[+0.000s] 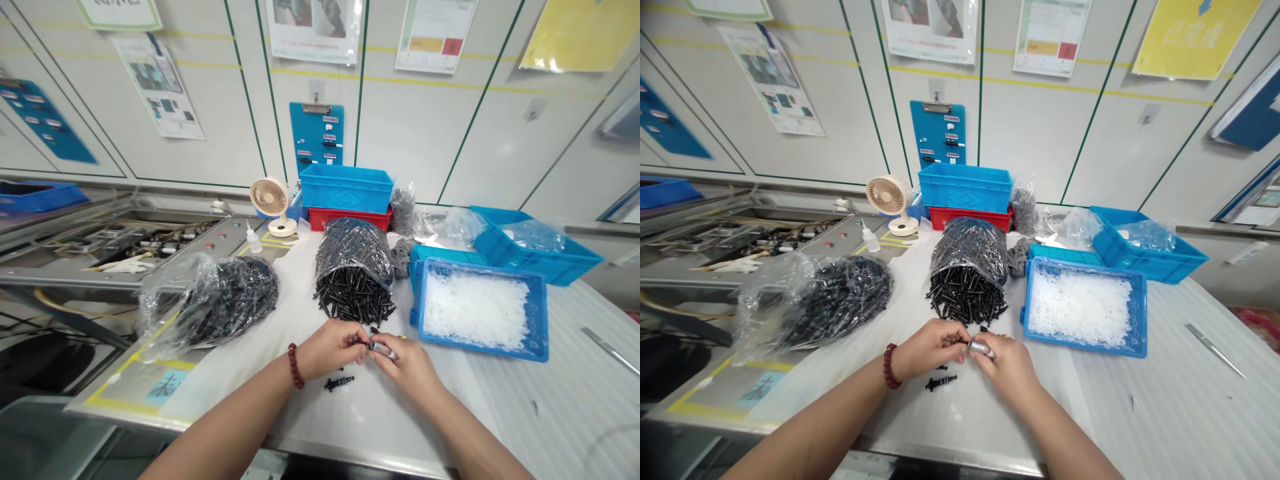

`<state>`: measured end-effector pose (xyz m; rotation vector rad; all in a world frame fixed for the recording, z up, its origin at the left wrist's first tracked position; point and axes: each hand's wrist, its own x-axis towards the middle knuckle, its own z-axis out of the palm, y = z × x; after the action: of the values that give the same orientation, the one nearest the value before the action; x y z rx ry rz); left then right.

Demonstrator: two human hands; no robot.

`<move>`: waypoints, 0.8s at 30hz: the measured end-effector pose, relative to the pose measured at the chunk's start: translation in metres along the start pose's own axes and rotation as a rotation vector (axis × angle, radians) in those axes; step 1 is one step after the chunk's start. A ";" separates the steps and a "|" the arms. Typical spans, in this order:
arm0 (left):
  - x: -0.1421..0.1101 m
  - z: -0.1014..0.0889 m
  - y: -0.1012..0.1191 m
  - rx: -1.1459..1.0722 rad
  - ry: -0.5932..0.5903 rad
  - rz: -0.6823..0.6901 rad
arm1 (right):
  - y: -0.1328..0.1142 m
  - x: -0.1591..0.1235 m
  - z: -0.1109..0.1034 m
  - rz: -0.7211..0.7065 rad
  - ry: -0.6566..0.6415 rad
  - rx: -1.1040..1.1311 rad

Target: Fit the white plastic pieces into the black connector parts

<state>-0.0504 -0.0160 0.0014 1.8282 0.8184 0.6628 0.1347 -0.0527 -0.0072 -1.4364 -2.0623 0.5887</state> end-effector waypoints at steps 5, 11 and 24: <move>0.000 0.001 0.001 -0.193 -0.006 -0.044 | 0.003 0.000 0.001 -0.043 -0.018 0.099; 0.000 -0.001 0.002 -0.243 -0.010 -0.081 | 0.002 0.000 0.001 -0.035 0.003 0.200; 0.001 0.001 -0.003 -0.119 0.018 -0.039 | 0.009 -0.003 0.001 -0.214 0.182 -0.145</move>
<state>-0.0499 -0.0150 -0.0014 1.6975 0.8070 0.6895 0.1408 -0.0530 -0.0143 -1.2733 -2.1103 0.2179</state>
